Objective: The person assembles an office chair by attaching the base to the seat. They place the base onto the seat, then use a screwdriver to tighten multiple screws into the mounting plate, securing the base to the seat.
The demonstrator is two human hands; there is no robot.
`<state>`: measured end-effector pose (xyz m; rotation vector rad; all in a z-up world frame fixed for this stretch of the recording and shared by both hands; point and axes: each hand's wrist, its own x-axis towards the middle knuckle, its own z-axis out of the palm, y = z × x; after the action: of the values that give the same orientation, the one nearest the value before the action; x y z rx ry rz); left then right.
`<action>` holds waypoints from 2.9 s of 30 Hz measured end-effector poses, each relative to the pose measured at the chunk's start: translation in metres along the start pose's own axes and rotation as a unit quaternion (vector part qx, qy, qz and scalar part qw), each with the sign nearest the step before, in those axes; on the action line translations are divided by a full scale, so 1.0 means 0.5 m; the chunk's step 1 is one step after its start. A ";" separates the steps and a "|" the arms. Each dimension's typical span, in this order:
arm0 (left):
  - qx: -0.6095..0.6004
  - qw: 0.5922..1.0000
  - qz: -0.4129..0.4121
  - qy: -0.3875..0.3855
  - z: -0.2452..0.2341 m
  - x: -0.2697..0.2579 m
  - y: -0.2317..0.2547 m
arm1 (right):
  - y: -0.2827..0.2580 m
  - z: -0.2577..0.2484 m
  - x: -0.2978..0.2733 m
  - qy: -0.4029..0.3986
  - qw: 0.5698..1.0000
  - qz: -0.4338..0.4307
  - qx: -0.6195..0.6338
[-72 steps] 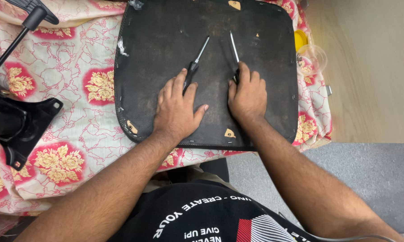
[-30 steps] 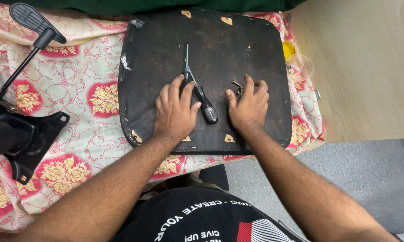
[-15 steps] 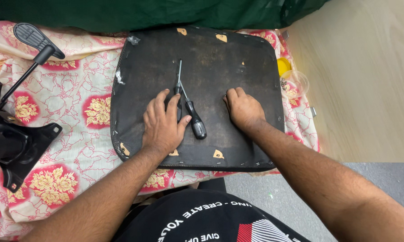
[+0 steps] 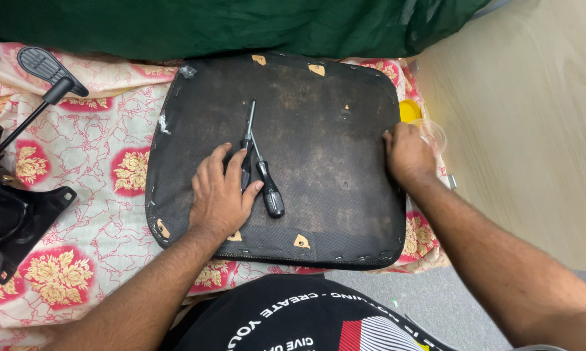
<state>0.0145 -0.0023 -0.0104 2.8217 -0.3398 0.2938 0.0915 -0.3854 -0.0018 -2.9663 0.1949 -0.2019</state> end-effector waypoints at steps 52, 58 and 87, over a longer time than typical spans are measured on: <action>0.053 0.991 -0.046 -0.117 -0.049 -0.027 -0.005 | -0.307 0.002 -0.262 -0.157 0.982 -0.100 -0.015; 0.036 0.992 -0.042 -0.116 -0.052 -0.045 -0.034 | -0.283 0.050 -0.232 -0.094 0.982 -0.126 0.105; -0.315 0.926 -0.194 0.078 -0.082 -0.032 -0.274 | -0.134 -0.007 -0.274 0.074 0.830 0.315 0.454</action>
<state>0.0282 0.1409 -0.0103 2.1470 0.1475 0.2599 -0.0356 -0.3013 -0.0040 -1.8140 0.8141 -0.3178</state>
